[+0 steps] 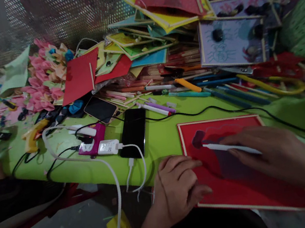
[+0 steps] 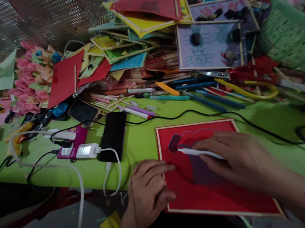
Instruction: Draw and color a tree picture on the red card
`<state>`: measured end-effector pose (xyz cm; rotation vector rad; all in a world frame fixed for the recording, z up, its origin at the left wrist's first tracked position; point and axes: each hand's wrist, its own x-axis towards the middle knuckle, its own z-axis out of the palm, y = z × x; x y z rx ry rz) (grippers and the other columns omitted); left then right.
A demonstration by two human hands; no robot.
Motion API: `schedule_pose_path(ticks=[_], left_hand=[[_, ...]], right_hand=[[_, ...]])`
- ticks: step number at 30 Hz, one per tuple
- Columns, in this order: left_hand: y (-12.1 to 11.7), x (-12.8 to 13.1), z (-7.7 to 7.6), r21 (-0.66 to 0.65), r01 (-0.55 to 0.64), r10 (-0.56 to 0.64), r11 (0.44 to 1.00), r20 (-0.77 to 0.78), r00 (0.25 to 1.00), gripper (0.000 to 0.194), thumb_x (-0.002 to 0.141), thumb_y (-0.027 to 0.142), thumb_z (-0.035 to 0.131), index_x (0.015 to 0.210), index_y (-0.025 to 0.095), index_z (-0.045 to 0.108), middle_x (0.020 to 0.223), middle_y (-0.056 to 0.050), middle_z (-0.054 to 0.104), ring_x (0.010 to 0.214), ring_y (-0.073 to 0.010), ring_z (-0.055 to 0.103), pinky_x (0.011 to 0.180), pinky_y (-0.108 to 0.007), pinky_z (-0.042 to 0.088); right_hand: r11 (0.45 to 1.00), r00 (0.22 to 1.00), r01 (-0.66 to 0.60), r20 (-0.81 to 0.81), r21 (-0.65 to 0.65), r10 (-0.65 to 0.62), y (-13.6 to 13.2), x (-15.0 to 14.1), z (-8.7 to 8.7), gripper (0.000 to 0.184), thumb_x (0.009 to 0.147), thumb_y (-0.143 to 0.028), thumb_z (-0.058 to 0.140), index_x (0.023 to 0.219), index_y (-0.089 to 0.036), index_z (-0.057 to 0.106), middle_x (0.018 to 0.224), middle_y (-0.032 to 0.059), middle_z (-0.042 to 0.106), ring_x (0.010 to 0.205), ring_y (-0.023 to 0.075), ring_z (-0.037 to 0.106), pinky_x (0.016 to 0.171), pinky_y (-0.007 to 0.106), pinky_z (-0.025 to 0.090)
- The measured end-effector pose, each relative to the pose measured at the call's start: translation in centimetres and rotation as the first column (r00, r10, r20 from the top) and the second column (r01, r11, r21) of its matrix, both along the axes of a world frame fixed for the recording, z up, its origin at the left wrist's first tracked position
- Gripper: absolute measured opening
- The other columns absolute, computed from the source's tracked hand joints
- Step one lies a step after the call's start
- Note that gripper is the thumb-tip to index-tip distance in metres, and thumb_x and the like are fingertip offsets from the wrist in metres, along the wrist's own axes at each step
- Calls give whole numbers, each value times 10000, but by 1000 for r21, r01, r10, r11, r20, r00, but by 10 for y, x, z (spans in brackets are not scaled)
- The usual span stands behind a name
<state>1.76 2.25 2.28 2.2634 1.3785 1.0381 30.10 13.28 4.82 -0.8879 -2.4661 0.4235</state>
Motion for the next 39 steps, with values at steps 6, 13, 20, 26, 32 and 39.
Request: schedule_pose_path(ticks=[6,13,20,26,32,39], left_hand=[[1,1,1,29,0,-3,1000,111,994,540,1207,583,441,873,231,678,1206,-52,882,1174,-212,769,1058,-387,544],[2,2,3,27,-6,2,1000,112,994,540,1212,588,438,864,236,655,1218,-30,880,1177,-207,774,1047,-386,536],[2,2,5,37,-15,11,999,89,996,577,1219,597,405,842,237,651,1212,-26,883,1166,-203,779,1040,-373,539],[3,2,4,37,-15,12,999,92,996,579,1217,601,404,845,236,655,1198,-37,885,1163,-208,781,1031,-374,536],[3,2,3,39,-7,3,999,96,995,540,1213,580,446,850,234,647,1198,-32,884,1154,-199,777,1040,-373,539],[3,2,4,53,-13,9,998,84,996,561,1220,585,422,831,236,625,1203,-19,884,1148,-201,783,1026,-366,542]], right_hand=[[1000,1000,24,11,12,-24,-1,1,-1,258,1082,-277,625,1273,-347,785,1070,23,893,805,260,833,666,395,593],[999,1000,-21,14,-28,22,-2,-1,1,240,1083,-234,623,1252,-330,765,1031,26,879,798,239,824,680,377,592],[999,999,-36,10,-41,37,-2,1,0,235,1081,-245,617,1243,-335,761,993,28,873,768,238,817,658,374,589],[999,1000,-25,8,-27,26,-2,1,0,247,1078,-246,620,1255,-340,763,1008,14,875,770,238,813,653,374,570],[999,1000,9,20,32,-9,0,3,-3,249,1092,-237,617,1276,-325,759,1074,14,884,830,236,831,712,376,570],[997,998,-63,26,33,62,0,1,2,216,1092,-222,607,1254,-297,729,1035,15,876,801,212,828,680,341,574]])
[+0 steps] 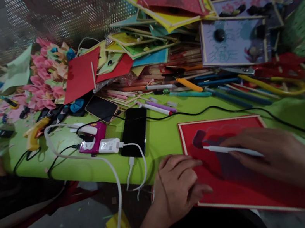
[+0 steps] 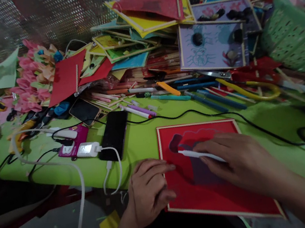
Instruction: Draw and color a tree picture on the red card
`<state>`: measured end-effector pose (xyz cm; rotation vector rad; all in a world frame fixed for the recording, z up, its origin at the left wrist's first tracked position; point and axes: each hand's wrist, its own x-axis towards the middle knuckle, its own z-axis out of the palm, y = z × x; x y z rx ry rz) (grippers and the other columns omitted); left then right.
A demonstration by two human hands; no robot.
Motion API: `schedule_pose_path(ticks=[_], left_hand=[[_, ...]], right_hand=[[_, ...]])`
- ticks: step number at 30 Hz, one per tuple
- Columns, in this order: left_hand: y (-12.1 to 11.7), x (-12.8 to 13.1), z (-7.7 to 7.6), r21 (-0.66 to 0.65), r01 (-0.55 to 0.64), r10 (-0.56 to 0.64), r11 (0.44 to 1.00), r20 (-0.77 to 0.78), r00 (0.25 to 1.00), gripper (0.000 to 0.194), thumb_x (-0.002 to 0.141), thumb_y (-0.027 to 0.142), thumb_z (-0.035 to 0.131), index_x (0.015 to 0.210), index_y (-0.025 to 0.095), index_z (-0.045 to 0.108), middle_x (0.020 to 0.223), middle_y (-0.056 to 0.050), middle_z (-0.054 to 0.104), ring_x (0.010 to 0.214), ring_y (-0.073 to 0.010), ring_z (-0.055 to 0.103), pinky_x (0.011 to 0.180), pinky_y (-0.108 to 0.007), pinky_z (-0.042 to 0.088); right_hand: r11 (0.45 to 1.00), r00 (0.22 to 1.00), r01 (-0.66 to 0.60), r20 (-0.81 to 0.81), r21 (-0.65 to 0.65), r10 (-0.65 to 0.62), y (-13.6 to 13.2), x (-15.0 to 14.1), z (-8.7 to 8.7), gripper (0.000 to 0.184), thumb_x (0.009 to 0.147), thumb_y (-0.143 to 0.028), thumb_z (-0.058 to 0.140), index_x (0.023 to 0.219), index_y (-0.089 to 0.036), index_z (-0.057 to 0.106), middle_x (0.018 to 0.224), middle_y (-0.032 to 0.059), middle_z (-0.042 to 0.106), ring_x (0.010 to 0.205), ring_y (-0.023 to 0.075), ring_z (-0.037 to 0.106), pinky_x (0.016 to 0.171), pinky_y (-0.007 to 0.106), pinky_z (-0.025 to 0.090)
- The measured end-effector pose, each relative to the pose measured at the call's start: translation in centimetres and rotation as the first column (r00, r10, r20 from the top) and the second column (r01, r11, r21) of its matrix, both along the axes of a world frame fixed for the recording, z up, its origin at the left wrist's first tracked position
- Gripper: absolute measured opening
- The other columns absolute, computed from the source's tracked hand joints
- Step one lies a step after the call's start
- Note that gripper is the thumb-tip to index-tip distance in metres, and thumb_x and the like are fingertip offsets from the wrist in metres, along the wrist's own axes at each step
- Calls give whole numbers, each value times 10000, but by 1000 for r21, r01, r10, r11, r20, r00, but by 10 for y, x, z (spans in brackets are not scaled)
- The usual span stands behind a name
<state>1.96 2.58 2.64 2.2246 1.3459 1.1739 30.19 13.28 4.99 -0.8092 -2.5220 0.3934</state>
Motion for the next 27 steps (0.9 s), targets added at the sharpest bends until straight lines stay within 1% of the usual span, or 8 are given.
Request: schedule_pose_path(ticks=[7,11,14,16,19,22,24,27], left_hand=[[1,1,1,-5,2,-2,1000,23,1000,526,1213,567,460,847,236,643,1191,-28,885,1150,-194,783,1034,-363,547],[0,1,-1,4,-2,2,1000,7,1000,522,1218,555,454,846,240,642,1190,-28,886,1143,-200,791,1025,-364,545],[0,3,-2,16,-32,31,999,12,999,475,1208,538,498,873,235,645,1196,-22,881,1163,-202,779,1048,-372,538],[0,4,-2,7,-67,67,998,1,998,439,1204,510,517,903,230,671,1195,-37,877,1178,-210,772,1083,-391,535],[0,7,-1,-9,-113,112,994,-30,993,416,1207,470,510,926,230,701,1204,-55,874,1188,-224,768,1090,-409,538],[1,9,-1,-8,-146,145,989,-54,988,402,1211,444,502,930,233,699,1232,-35,872,1206,-225,764,1078,-413,529],[1,11,-2,-5,-164,163,986,-67,984,385,1208,438,518,934,236,699,1256,-16,868,1212,-221,761,1078,-419,519],[1,14,-3,-3,-176,175,984,-89,980,348,1196,425,559,938,243,707,1307,-5,861,1216,-226,759,1085,-432,511]], right_hand=[[1000,1000,18,-12,-17,-19,1,-3,3,190,1091,-256,635,1231,-293,758,1035,28,882,795,213,831,697,339,578],[999,999,34,-39,-25,-35,2,-5,9,167,1077,-276,661,1168,-297,800,996,20,893,763,206,837,661,315,584],[983,985,106,-118,-151,-124,0,-3,16,202,1052,-330,709,1199,-363,845,1030,-5,906,789,208,848,674,296,613],[934,957,156,-185,-321,-223,-3,1,20,186,1024,-406,760,1166,-422,881,1030,-14,905,823,224,847,705,300,636],[810,861,249,-262,-531,-437,-7,8,23,131,927,-537,857,928,-418,911,927,20,873,846,266,820,734,340,648],[695,746,294,-297,-656,-596,-8,10,26,236,751,-590,980,773,-377,879,838,48,821,844,277,779,744,360,638],[628,667,274,-327,-728,-670,-8,6,32,293,635,-563,1046,747,-366,860,836,51,796,857,263,750,747,350,628],[550,580,221,-345,-805,-738,-6,-8,46,369,548,-510,1095,755,-341,841,845,47,746,837,216,686,695,297,587]])
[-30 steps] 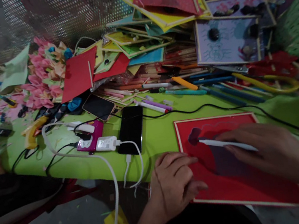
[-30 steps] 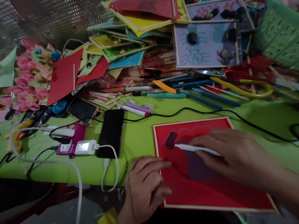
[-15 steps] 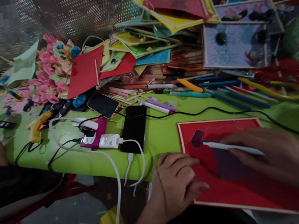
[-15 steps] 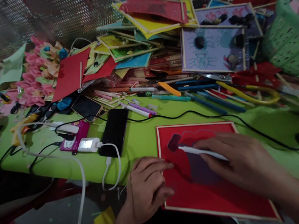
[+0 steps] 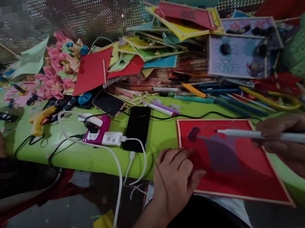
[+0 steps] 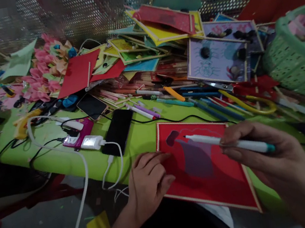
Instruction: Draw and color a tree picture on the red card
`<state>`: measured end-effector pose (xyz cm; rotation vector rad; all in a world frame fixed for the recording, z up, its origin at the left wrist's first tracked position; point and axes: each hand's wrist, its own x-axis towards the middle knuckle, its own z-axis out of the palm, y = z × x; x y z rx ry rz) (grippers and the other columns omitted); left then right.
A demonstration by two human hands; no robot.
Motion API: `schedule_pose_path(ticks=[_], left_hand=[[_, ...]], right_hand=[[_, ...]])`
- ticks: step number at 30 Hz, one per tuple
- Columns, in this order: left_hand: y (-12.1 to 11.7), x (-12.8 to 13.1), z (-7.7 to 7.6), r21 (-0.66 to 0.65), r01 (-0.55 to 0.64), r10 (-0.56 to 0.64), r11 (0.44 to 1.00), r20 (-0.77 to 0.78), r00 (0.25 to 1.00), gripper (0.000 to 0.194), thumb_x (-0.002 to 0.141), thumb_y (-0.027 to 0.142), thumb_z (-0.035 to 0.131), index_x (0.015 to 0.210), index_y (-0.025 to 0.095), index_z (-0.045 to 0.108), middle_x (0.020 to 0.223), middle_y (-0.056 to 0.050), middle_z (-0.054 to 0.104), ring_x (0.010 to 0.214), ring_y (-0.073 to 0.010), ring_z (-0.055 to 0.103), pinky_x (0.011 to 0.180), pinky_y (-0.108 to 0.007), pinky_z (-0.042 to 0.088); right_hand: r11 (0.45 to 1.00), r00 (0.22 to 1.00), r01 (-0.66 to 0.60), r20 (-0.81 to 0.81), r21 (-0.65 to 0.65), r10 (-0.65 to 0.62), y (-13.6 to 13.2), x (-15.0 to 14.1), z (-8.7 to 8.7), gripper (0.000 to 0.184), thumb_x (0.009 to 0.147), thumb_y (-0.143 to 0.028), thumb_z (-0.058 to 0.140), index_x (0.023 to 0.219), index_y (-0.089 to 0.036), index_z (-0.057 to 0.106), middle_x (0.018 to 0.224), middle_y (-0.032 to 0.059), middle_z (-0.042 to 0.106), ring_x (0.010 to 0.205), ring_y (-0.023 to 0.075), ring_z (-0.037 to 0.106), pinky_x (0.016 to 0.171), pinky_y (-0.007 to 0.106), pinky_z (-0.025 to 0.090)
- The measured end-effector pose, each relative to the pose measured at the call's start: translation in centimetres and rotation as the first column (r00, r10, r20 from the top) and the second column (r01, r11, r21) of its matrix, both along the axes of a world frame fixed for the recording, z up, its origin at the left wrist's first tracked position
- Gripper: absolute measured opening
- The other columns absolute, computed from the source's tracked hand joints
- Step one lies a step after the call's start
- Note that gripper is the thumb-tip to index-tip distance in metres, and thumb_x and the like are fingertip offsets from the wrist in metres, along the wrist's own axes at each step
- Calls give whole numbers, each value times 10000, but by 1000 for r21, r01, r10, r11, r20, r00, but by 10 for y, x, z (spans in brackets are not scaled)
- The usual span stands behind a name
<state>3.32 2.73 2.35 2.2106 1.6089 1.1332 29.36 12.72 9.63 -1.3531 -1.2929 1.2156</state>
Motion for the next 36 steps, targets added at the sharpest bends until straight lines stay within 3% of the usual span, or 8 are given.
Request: schedule_pose_path(ticks=[4,8,11,13,15,18,28,36], left_hand=[[0,3,-2,9,-14,14,1000,-22,1000,304,1176,398,609,938,241,714,1280,-16,867,1170,-231,763,1066,-435,525],[0,4,-4,17,-21,21,1000,-35,999,299,1169,383,608,929,237,711,1264,-35,865,1148,-232,760,1061,-427,535],[0,3,-5,30,-18,19,999,-34,999,301,1163,387,600,926,237,710,1275,-50,861,1165,-239,756,1080,-431,541],[0,2,-6,36,-13,14,999,-13,1000,311,1168,395,583,930,237,707,1285,-53,859,1181,-244,755,1096,-435,539],[0,1,-6,36,-7,7,999,1,1000,306,1169,392,577,934,240,701,1303,-47,857,1204,-243,755,1100,-433,540],[-1,0,-5,27,-3,3,1000,-17,1000,265,1148,380,614,934,246,694,1321,-44,855,1222,-233,755,1102,-430,550],[-2,0,-1,-1,14,-14,1000,19,1000,367,1206,415,500,952,237,697,1347,-49,848,1237,-228,746,1118,-426,529],[-3,-1,-2,-20,3,-2,1000,15,1000,330,1180,405,538,949,244,711,1353,-48,849,1251,-237,751,1137,-435,539]], right_hand=[[998,987,24,-158,51,-15,13,-23,12,465,495,-449,1117,659,-272,719,728,3,617,724,154,584,610,236,497],[998,967,-22,-254,65,38,30,-37,0,442,503,-429,1084,668,-273,705,626,-31,565,594,137,503,527,255,409],[993,974,-119,-189,26,121,37,-36,-17,338,650,-480,1017,761,-277,770,657,-25,580,550,128,426,498,284,355],[960,957,-278,-96,-22,275,40,-32,-26,302,824,-562,906,841,-274,815,713,18,638,621,174,522,556,321,418],[947,947,-320,-17,-39,320,42,-28,-31,337,873,-610,848,893,-274,830,819,47,710,710,212,599,614,345,466],[946,946,-321,38,-43,323,44,-24,-34,386,877,-655,827,899,-269,830,902,59,757,775,235,647,658,355,499],[934,919,-354,166,-49,357,43,-20,-35,383,925,-650,826,911,-267,837,831,47,736,712,207,620,641,342,471],[926,900,-375,221,-50,377,41,-22,-33,372,931,-641,820,920,-270,847,819,47,745,715,215,621,639,339,448]])
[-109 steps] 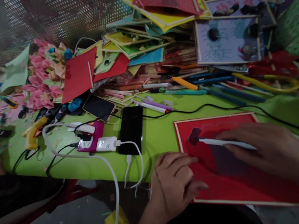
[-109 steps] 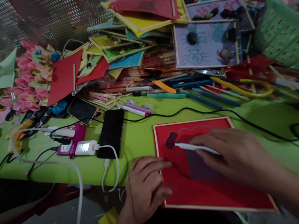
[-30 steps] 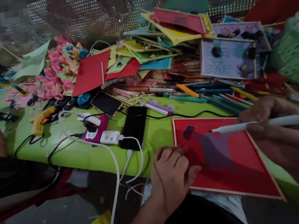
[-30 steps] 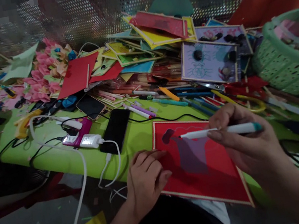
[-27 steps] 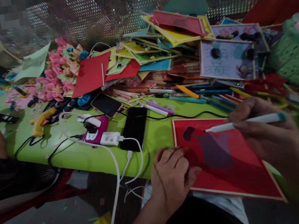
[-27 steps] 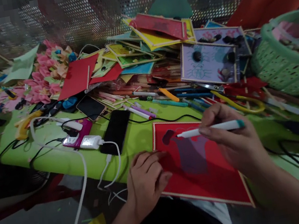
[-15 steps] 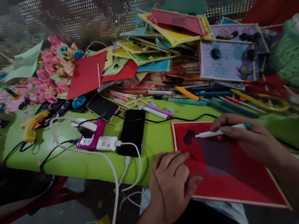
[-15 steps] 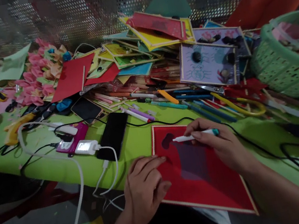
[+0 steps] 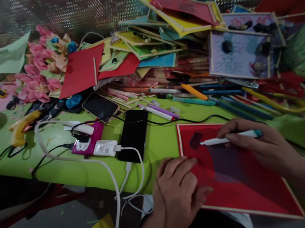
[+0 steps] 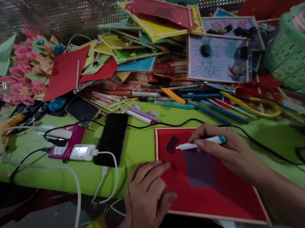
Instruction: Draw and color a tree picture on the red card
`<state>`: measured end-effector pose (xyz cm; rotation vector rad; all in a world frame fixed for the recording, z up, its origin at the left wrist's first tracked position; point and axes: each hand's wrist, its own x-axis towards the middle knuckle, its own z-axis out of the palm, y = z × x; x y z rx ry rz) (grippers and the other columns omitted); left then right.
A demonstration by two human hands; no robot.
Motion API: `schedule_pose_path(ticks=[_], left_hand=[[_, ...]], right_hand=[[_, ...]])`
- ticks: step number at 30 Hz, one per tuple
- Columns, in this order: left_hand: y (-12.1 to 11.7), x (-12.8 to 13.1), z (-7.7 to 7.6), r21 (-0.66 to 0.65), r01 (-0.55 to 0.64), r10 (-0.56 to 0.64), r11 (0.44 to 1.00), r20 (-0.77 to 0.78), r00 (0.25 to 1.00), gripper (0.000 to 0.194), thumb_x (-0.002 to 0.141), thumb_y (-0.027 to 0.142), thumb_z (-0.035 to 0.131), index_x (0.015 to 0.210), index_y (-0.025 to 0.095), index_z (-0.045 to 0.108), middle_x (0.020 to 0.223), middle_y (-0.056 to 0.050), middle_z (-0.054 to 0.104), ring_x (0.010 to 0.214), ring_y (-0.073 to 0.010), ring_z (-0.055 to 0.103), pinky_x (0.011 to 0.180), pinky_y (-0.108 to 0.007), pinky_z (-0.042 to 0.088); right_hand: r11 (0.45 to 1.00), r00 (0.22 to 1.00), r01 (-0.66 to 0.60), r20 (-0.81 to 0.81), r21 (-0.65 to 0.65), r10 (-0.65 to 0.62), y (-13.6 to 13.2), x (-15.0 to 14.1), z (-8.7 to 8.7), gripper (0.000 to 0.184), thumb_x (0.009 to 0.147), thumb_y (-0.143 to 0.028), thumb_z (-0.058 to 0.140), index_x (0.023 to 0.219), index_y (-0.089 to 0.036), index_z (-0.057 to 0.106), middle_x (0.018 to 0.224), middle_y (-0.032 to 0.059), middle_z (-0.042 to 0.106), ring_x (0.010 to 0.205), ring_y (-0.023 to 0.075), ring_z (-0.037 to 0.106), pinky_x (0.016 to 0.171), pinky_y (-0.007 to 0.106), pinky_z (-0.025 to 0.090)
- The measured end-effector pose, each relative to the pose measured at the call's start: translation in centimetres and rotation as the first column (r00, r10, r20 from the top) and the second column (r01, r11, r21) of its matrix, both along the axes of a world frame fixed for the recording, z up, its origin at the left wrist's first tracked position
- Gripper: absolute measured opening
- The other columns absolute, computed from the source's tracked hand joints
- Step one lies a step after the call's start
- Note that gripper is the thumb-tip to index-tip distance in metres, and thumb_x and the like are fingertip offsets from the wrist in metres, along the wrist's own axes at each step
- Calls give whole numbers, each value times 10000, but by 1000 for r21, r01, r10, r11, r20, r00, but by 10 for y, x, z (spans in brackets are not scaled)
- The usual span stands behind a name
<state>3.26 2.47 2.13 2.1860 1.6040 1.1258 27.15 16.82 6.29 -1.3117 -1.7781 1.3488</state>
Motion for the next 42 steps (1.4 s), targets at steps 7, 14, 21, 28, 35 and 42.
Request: schedule_pose_path(ticks=[7,14,21,28,35,42], left_hand=[[1,-1,2,5,17,-17,1000,-3,1000,332,1191,416,531,953,243,685,1361,-41,844,1264,-229,752,1137,-427,526],[2,-1,3,21,9,-9,1000,11,1000,374,1210,426,483,954,242,685,1346,-29,851,1241,-217,756,1128,-411,522],[2,-2,4,11,20,-20,1000,-3,1000,334,1194,381,500,949,246,683,1346,-51,851,1215,-240,766,1130,-421,531],[1,-3,4,0,32,-32,999,5,999,370,1208,426,472,969,251,694,1367,-42,845,1222,-239,760,1116,-440,540],[2,-2,4,4,21,-21,1000,5,1000,382,1217,430,460,954,245,665,1368,-16,843,1238,-224,758,1145,-420,507],[3,-4,6,7,35,-35,999,6,999,372,1211,404,478,936,241,669,1369,-31,843,1230,-220,758,1129,-413,522]], right_hand=[[1000,1000,1,10,8,-1,0,-2,1,408,935,-667,808,912,-261,837,784,48,729,696,214,613,625,341,445],[1000,1000,-5,2,18,5,-1,-1,-1,383,941,-646,810,911,-265,839,797,38,734,694,207,612,622,334,439],[998,999,48,-18,29,-47,-1,-3,1,399,934,-652,813,878,-257,828,742,33,698,666,202,573,608,339,425],[998,998,57,-21,39,-56,0,-4,3,412,930,-663,810,871,-256,826,719,30,684,637,192,548,589,335,415],[997,998,66,-14,32,-66,1,0,-1,374,941,-634,811,892,-264,832,742,33,700,649,195,555,589,342,409],[988,990,143,-17,64,-143,3,3,2,378,953,-621,804,863,-254,819,701,30,686,634,193,552,617,344,440]])
